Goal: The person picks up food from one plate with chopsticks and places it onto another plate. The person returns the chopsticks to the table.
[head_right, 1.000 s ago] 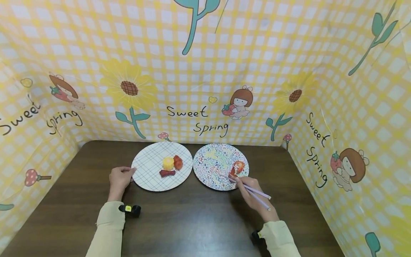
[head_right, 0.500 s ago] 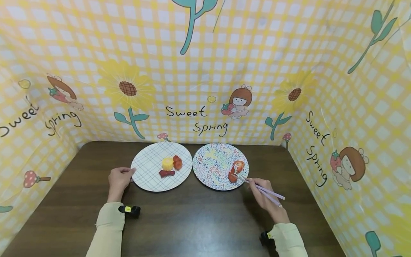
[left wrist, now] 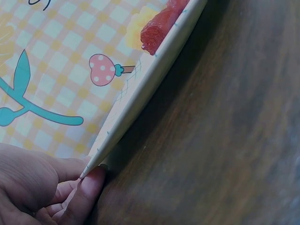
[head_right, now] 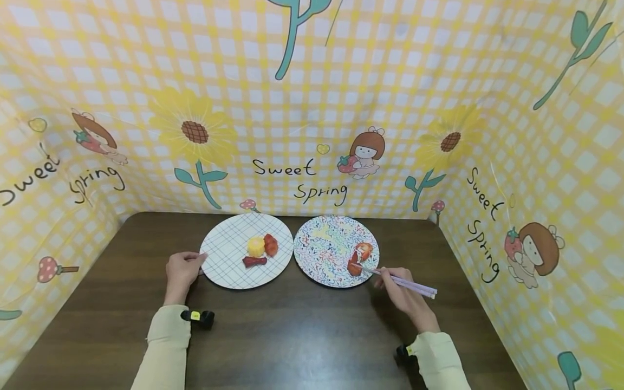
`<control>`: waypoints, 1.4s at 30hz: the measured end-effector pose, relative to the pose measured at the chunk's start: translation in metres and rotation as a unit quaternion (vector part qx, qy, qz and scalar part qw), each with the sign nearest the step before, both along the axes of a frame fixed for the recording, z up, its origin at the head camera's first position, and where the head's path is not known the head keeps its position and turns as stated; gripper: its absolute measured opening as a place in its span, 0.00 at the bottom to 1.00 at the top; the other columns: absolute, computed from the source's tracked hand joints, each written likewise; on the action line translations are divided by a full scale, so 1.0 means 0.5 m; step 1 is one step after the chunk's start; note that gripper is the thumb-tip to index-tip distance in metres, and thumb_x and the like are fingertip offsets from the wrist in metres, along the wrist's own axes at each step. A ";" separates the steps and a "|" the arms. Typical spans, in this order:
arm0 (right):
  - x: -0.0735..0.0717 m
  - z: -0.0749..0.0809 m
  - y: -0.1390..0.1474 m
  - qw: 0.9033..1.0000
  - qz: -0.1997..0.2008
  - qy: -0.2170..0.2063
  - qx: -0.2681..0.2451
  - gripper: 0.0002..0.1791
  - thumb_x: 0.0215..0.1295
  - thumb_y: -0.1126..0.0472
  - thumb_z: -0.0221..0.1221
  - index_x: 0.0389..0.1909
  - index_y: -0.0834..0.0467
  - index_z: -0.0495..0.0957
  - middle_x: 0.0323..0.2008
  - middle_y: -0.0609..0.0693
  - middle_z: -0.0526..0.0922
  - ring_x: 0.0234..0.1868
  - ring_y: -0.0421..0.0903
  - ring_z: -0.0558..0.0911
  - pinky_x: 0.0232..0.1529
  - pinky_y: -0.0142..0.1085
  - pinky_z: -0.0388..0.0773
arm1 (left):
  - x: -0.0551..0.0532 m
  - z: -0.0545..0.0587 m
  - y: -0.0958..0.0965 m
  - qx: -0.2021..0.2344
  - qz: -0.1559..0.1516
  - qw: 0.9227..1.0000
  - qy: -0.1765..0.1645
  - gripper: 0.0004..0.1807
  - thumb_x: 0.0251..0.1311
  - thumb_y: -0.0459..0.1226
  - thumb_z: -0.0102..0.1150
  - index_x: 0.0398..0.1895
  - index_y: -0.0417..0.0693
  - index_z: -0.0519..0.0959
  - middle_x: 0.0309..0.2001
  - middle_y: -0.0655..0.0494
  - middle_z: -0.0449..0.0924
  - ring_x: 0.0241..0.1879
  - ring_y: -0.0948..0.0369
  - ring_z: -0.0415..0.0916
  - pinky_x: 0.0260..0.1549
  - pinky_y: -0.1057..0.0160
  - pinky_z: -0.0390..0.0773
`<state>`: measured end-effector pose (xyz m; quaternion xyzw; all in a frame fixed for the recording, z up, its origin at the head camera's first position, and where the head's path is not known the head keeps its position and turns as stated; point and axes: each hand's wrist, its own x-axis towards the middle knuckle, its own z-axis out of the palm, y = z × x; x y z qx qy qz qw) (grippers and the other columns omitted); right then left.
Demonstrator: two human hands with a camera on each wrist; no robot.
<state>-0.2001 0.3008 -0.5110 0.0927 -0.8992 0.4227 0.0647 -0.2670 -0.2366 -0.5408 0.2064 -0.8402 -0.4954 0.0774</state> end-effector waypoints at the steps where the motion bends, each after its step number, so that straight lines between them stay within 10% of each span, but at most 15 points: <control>1: -0.003 0.001 0.001 1.000 0.007 -0.014 -0.009 0.23 0.80 0.61 0.46 0.31 0.62 0.87 0.28 0.50 0.87 0.32 0.43 0.82 0.36 0.32 0.75 | -0.001 0.000 0.000 0.000 0.000 1.000 0.000 0.20 0.68 0.40 0.63 0.49 0.29 0.82 0.42 0.34 0.86 0.26 0.63 0.81 0.24 0.69 0.74; 10: -0.021 0.002 -0.012 0.996 0.073 -0.039 -0.030 0.22 0.81 0.62 0.42 0.50 0.69 0.84 0.32 0.52 0.88 0.36 0.43 0.83 0.42 0.34 0.79 | -0.002 -0.002 0.000 -0.008 -0.001 1.000 0.002 0.19 0.68 0.41 0.63 0.48 0.29 0.83 0.41 0.35 0.87 0.25 0.63 0.81 0.25 0.69 0.74; 20: -0.017 -0.005 -0.020 0.998 0.050 0.037 0.009 0.20 0.81 0.60 0.46 0.38 0.63 0.86 0.30 0.54 0.86 0.32 0.47 0.80 0.34 0.31 0.74 | 0.001 -0.002 0.000 -0.005 -0.002 1.000 0.001 0.20 0.68 0.41 0.63 0.49 0.30 0.83 0.42 0.35 0.87 0.26 0.63 0.81 0.25 0.69 0.74; 29: -0.039 -0.010 -0.030 1.000 0.008 0.014 -0.018 0.23 0.82 0.54 0.46 0.43 0.65 0.86 0.33 0.54 0.87 0.37 0.53 0.83 0.39 0.31 0.77 | 0.002 0.000 -0.001 -0.008 -0.002 1.000 0.005 0.20 0.68 0.41 0.63 0.48 0.29 0.83 0.42 0.34 0.87 0.24 0.64 0.81 0.25 0.69 0.74; 42: -0.070 0.008 -0.069 0.990 0.059 0.126 0.003 0.17 0.78 0.66 0.50 0.31 0.67 0.84 0.26 0.59 0.84 0.26 0.47 0.78 0.30 0.31 0.73 | 0.002 0.001 -0.002 -0.006 -0.005 1.000 0.001 0.20 0.68 0.42 0.63 0.49 0.30 0.83 0.41 0.36 0.87 0.23 0.65 0.81 0.26 0.68 0.74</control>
